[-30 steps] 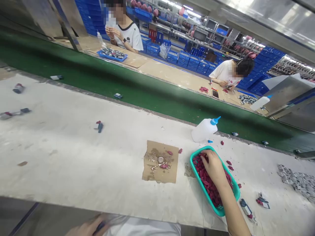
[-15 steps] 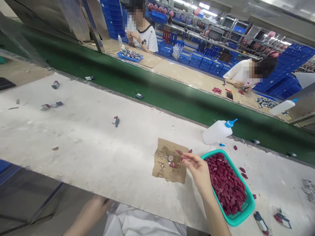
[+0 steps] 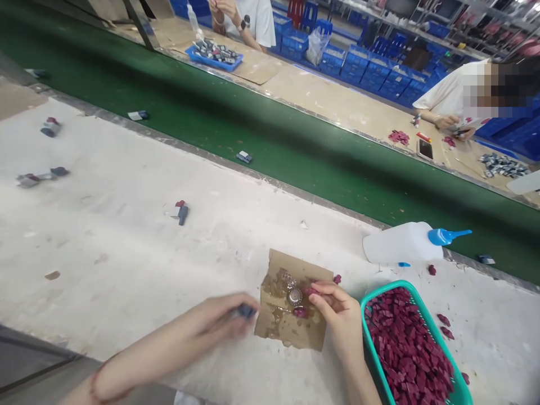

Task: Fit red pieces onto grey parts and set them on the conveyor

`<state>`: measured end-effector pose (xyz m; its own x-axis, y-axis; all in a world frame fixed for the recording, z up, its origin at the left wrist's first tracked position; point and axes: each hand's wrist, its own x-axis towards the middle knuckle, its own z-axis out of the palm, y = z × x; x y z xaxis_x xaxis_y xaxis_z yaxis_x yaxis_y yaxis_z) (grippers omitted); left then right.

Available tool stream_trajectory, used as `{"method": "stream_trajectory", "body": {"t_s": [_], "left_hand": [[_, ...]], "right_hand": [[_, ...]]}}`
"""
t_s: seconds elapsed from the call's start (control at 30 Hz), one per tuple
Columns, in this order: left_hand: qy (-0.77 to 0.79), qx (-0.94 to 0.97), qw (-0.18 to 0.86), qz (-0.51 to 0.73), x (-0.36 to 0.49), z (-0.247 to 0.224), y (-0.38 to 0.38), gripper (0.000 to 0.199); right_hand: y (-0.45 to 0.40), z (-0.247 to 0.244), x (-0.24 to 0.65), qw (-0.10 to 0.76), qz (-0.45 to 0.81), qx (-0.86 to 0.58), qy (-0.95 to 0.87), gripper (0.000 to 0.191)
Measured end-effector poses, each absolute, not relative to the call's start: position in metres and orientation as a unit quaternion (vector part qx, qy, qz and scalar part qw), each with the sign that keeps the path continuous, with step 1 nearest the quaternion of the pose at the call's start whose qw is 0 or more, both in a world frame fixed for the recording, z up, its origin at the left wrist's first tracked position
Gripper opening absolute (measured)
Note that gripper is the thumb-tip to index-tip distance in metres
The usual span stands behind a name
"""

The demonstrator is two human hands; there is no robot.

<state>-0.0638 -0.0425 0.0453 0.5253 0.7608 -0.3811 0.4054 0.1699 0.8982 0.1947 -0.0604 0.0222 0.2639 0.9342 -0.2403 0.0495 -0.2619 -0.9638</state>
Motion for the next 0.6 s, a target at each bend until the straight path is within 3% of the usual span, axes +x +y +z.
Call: {"method": "stream_trajectory", "body": {"t_s": [0.2, 0.6], "left_hand": [[0.450, 0.536, 0.650, 0.297, 0.003, 0.036, 0.017, 0.029], [0.408, 0.358, 0.763, 0.351, 0.008, 0.005, 0.027, 0.033]], "right_hand": [[-0.065, 0.017, 0.200, 0.439, 0.432, -0.648, -0.448, 0.011], [-0.066, 0.012, 0.200, 0.398, 0.385, -0.647, -0.524, 0.008]]}}
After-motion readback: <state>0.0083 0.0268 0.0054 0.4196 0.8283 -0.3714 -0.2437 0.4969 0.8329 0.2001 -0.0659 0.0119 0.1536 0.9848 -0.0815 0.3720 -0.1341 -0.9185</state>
